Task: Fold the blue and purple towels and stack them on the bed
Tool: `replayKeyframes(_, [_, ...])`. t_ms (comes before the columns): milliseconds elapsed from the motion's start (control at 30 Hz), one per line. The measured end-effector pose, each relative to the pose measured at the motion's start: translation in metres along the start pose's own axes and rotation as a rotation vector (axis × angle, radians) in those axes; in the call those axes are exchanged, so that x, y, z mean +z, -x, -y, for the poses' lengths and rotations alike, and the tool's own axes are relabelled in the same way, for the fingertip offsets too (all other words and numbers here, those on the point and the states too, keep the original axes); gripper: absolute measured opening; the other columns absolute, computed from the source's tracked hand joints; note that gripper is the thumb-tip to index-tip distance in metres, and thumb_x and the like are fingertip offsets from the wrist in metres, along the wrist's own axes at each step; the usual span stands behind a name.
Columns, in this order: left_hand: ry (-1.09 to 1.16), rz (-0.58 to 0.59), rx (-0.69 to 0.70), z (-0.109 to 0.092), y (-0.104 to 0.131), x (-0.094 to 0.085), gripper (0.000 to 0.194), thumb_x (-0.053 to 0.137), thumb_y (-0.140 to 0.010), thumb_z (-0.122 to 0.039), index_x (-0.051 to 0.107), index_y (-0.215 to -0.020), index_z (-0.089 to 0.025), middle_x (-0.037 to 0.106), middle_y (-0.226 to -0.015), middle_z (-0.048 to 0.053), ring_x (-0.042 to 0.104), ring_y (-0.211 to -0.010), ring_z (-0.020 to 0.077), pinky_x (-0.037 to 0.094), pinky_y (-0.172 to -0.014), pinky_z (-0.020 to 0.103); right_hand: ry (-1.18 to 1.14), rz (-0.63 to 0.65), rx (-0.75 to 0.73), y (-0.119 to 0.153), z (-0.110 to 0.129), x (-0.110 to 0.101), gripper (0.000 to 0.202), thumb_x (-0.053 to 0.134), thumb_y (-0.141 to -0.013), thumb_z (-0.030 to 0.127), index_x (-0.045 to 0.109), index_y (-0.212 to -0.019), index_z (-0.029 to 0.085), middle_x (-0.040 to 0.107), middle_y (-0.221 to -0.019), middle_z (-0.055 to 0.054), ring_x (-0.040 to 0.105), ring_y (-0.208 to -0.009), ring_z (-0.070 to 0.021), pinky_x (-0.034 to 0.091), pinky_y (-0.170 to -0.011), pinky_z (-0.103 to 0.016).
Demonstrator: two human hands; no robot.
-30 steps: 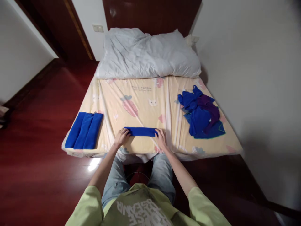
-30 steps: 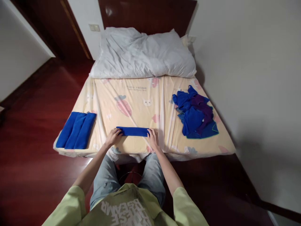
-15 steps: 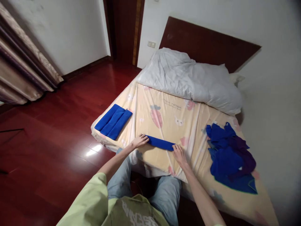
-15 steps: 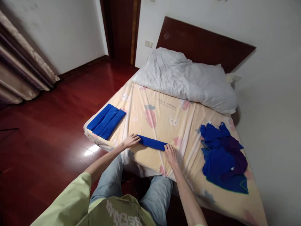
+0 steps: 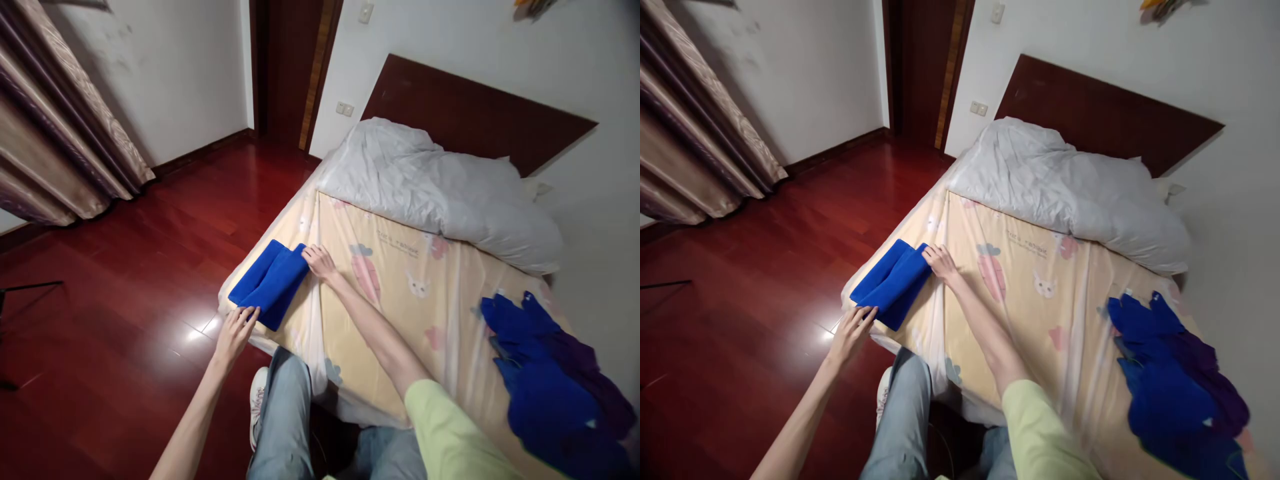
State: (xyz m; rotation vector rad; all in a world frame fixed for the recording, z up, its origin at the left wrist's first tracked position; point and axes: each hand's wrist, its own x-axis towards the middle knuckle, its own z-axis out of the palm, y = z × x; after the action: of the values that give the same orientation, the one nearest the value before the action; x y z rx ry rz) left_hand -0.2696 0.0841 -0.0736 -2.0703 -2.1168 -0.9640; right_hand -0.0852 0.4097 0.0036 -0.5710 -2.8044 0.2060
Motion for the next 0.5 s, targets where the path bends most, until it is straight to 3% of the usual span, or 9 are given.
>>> replayKeyframes(133, [-0.081,-0.028,-0.022,0.024,-0.004,0.004,0.044,0.041,-0.097,-0.021,0.063,-0.135,-0.026,0.068,-0.118,0.015,0.064,-0.104,0.0296,0.054,-0.097,0.05,0.042,-0.007,-0.044,-0.072,0.014,0.043,0.035,0.035,-0.098,0.004,0.062,-0.112,0.021,0.065,-0.121,-0.01,0.058,-0.112,-0.0251,0.044,-0.102,-0.042])
replayKeyframes(267, [-0.099,-0.012,-0.074,0.024,-0.012,0.014,0.047,0.042,-0.094,-0.017,0.061,-0.137,-0.024,0.067,-0.118,0.016,0.063,-0.105,0.0318,0.055,-0.094,0.05,-0.01,0.079,0.062,-0.093,0.017,0.074,0.04,0.037,-0.093,-0.002,0.065,-0.111,0.02,0.066,-0.122,-0.01,0.062,-0.108,-0.0246,0.049,-0.1,-0.043])
replayKeyframes(333, [-0.1,-0.023,-0.127,0.012,-0.014,0.016,0.054,0.04,-0.092,-0.013,0.054,-0.144,-0.023,0.065,-0.122,0.017,0.061,-0.11,0.0333,0.053,-0.096,0.053,-0.094,0.062,0.145,-0.08,0.02,0.081,0.045,0.039,-0.09,-0.004,0.065,-0.117,0.021,0.064,-0.128,-0.009,0.061,-0.114,-0.0241,0.047,-0.106,-0.045])
replayKeyframes(400, [-0.09,-0.06,-0.188,-0.011,-0.01,0.018,0.06,0.04,-0.092,-0.013,0.046,-0.151,-0.026,0.06,-0.132,0.017,0.057,-0.119,0.0344,0.049,-0.101,0.055,-0.187,-0.027,0.204,-0.045,0.024,0.079,0.047,0.043,-0.091,0.0,0.061,-0.129,0.022,0.056,-0.142,-0.007,0.053,-0.13,-0.0237,0.04,-0.116,-0.046])
replayKeyframes(500, [-0.04,-0.086,-0.253,-0.061,0.016,0.025,0.06,0.046,-0.094,-0.02,0.042,-0.153,-0.027,0.054,-0.145,0.016,0.049,-0.132,0.0347,0.041,-0.108,0.055,-0.295,-0.183,0.304,0.051,0.03,0.064,0.048,0.047,-0.095,0.012,0.053,-0.142,0.022,0.04,-0.158,-0.004,0.037,-0.146,-0.0198,0.031,-0.124,-0.041])
